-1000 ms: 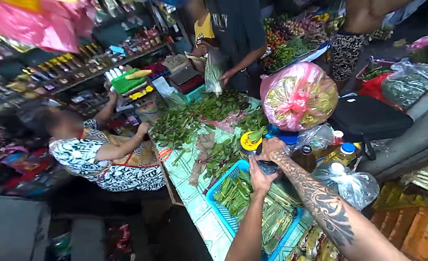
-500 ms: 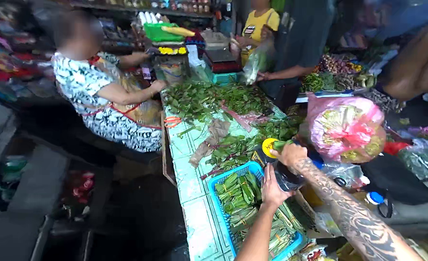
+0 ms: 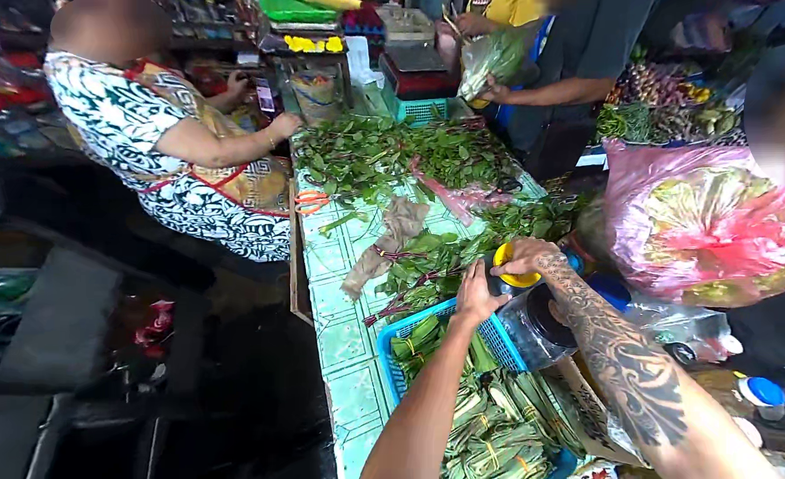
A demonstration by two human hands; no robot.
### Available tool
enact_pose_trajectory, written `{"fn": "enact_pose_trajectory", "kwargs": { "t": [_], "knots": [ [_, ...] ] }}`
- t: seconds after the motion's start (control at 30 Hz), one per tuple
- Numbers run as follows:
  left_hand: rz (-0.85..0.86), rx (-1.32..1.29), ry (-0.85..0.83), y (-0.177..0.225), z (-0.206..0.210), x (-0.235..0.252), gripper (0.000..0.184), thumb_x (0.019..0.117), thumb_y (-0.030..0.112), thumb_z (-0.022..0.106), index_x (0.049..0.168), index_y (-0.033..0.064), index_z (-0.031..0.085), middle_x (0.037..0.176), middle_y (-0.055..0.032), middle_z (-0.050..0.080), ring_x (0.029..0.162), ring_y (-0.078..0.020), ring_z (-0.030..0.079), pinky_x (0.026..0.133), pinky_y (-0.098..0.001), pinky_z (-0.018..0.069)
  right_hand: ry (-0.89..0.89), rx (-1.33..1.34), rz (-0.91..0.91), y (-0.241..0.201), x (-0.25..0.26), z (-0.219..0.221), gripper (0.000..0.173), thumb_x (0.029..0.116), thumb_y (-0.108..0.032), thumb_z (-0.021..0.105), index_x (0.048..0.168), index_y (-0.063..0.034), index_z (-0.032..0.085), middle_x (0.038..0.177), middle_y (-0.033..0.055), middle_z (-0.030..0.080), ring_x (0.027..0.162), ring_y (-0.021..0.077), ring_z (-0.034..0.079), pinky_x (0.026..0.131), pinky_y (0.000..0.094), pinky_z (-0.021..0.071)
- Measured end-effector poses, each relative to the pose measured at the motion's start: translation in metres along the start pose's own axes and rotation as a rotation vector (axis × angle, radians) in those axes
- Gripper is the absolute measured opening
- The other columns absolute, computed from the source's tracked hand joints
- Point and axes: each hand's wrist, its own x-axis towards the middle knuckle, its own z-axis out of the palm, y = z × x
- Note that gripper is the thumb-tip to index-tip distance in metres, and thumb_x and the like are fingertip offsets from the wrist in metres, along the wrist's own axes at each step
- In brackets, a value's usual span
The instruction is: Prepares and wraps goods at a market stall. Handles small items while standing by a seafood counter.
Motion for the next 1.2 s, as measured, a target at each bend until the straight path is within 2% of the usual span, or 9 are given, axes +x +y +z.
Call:
{"fn": "enact_pose_trajectory", "kwargs": {
  "t": [0.17,0.33,0.43,0.57,0.67,0.73,0.9,1.07,1.2],
  "knots": [
    [0.03,0.045,0.044,-0.016,0.026,0.024,0.109,0.0777,0.046,0.088,0.164,0.0165,0.027,0.171,-0.0005,0.022,0.151,-0.0222,0.037,0.119,-0.0466,0.0394,0.042,0.022,-0.117,0.01,0.008,0.01,0.102,0.0674,-0.067,0.084,0.145,-0.0091,0.053,0.126,0.0256,0.065,0.118,0.0453,0.062,0.093,0.0672,0.0501],
    [0.013,0.108,-0.002,-0.011,0.019,0.022,0.109,0.0807,0.05,0.084,0.164,0.0151,0.024,0.173,-0.002,0.018,0.154,-0.021,0.032,0.123,-0.0443,0.0329,0.019,0.025,-0.534,0.024,0.007,0.007,0.103,0.0551,-0.012,0.099,0.147,-0.0287,0.055,0.159,0.0163,0.042,0.147,0.0439,0.035,0.112,0.072,0.0316],
    [0.003,0.079,-0.012,-0.012,0.02,0.02,0.108,0.0817,0.05,0.083,0.165,0.0168,0.023,0.173,-0.0005,0.016,0.155,-0.0213,0.03,0.124,-0.0464,0.0302,0.049,0.152,-0.502,0.026,-0.002,-0.015,0.112,0.0642,-0.042,0.097,0.159,-0.0281,0.039,0.162,0.0221,0.035,0.148,0.0479,0.033,0.114,0.0718,0.0322],
    [0.019,0.071,-0.002,-0.017,0.026,0.019,0.108,0.0812,0.053,0.082,0.165,0.0184,0.023,0.173,0.0004,0.016,0.156,-0.0203,0.025,0.126,-0.0482,0.0256,0.126,0.069,-0.069,0.005,-0.002,-0.024,0.107,0.078,-0.086,0.059,0.158,-0.0168,0.041,0.147,0.0292,0.051,0.134,0.0519,0.05,0.101,0.0733,0.0432],
    [0.024,0.09,-0.033,-0.015,0.021,0.015,0.106,0.0812,0.054,0.081,0.164,0.0166,0.026,0.173,-0.0019,0.016,0.157,-0.0215,0.021,0.127,-0.0506,0.0192,-0.003,-0.024,0.125,-0.01,0.0,-0.002,0.116,0.0786,-0.093,0.044,0.155,-0.0055,0.042,0.141,0.0306,0.057,0.133,0.0504,0.052,0.109,0.0767,0.0312],
    [0.04,0.09,-0.056,-0.014,0.015,0.019,0.103,0.0828,0.054,0.079,0.163,0.0153,0.028,0.173,-0.0036,0.016,0.158,-0.0222,0.019,0.127,-0.0535,0.0148,-0.028,0.002,0.181,-0.013,0.002,0.0,0.11,0.0797,-0.091,0.049,0.144,-0.0019,0.053,0.135,0.0288,0.061,0.128,0.048,0.056,0.103,0.0742,0.0388],
    [0.046,0.036,-0.028,-0.02,0.023,0.013,0.108,0.0808,0.052,0.081,0.165,0.0178,0.023,0.174,-0.0028,0.013,0.158,-0.0239,0.018,0.126,-0.0602,0.0125,-0.061,-0.075,-0.139,-0.005,0.011,-0.006,0.1,0.0594,-0.037,0.099,0.145,-0.0136,0.052,0.128,0.0255,0.064,0.116,0.047,0.062,0.093,0.0697,0.0509],
    [0.081,0.055,-0.024,-0.024,0.023,0.014,0.099,0.0832,0.051,0.078,0.162,0.0144,0.031,0.172,-0.0059,0.018,0.159,-0.0248,0.017,0.126,-0.061,0.0084,0.142,-0.401,-0.662,0.002,-0.007,0.016,0.078,0.0651,0.013,0.083,0.136,-0.0156,0.065,0.149,0.02,0.053,0.145,0.0399,0.043,0.121,0.056,0.0344],
    [0.092,0.038,-0.03,-0.026,0.023,0.015,0.095,0.086,0.054,0.074,0.162,0.0136,0.033,0.173,-0.0041,0.017,0.16,-0.0227,0.013,0.125,-0.062,0.0052,0.174,-0.322,-0.667,0.007,-0.022,0.013,0.071,0.0784,0.01,0.077,0.143,-0.0151,0.06,0.156,0.0157,0.049,0.15,0.034,0.038,0.124,0.0557,0.0301]
  ]
}}
